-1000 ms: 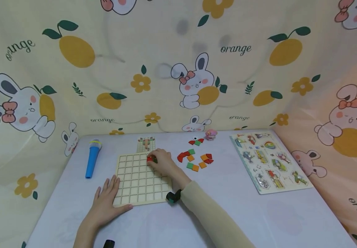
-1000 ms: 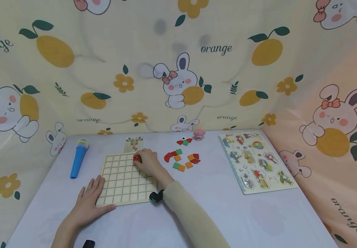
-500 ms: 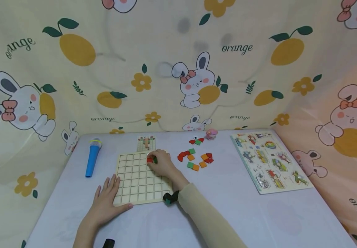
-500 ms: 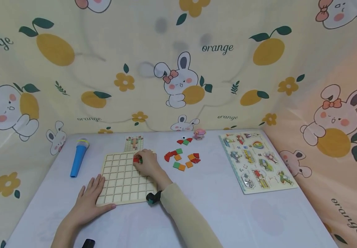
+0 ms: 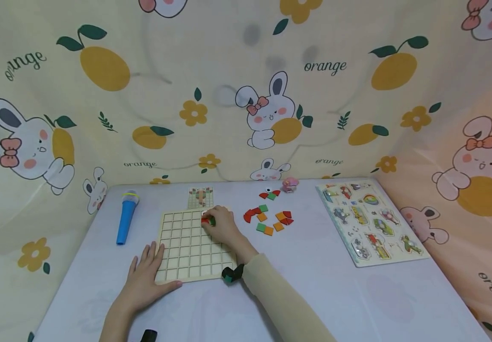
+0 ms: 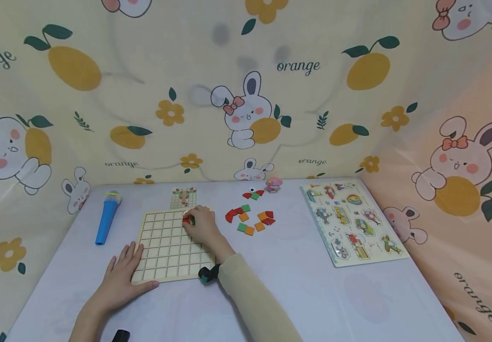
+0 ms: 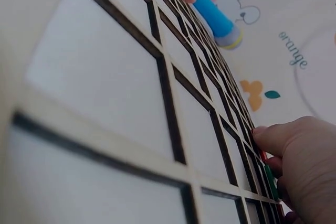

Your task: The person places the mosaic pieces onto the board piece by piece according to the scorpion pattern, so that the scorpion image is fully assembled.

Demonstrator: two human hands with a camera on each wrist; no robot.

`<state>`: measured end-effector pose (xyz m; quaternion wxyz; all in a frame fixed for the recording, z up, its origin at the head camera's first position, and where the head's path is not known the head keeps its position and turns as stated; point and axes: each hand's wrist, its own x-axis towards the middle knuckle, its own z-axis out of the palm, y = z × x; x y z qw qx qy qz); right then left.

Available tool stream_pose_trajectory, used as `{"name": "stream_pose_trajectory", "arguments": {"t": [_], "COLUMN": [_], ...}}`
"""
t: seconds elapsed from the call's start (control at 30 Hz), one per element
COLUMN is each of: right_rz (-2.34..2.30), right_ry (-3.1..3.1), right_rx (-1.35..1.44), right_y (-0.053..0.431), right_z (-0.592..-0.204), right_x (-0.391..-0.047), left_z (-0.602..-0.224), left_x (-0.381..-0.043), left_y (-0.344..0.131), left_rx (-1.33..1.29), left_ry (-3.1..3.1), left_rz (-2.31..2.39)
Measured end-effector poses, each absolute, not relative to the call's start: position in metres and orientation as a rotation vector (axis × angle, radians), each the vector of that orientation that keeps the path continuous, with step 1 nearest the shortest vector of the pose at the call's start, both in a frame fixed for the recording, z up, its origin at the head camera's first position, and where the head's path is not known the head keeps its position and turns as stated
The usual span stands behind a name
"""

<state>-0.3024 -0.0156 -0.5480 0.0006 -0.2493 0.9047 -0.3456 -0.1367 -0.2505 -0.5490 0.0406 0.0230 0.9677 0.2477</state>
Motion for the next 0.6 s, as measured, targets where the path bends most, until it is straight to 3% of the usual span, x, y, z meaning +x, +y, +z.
{"name": "stream_pose_trajectory", "arguments": {"t": [0.6], "right_rz": [-1.109], "right_ry": [2.858], "right_rx": [-0.790], "right_y": [-0.0165], "right_z": [-0.5491], "right_x": [-0.2997], "left_z": [-0.5510], "left_x": [-0.1387], "left_y": [-0.2521], "left_rx": [0.039], "left_ry": [2.967], "left_rz": [0.772]}}
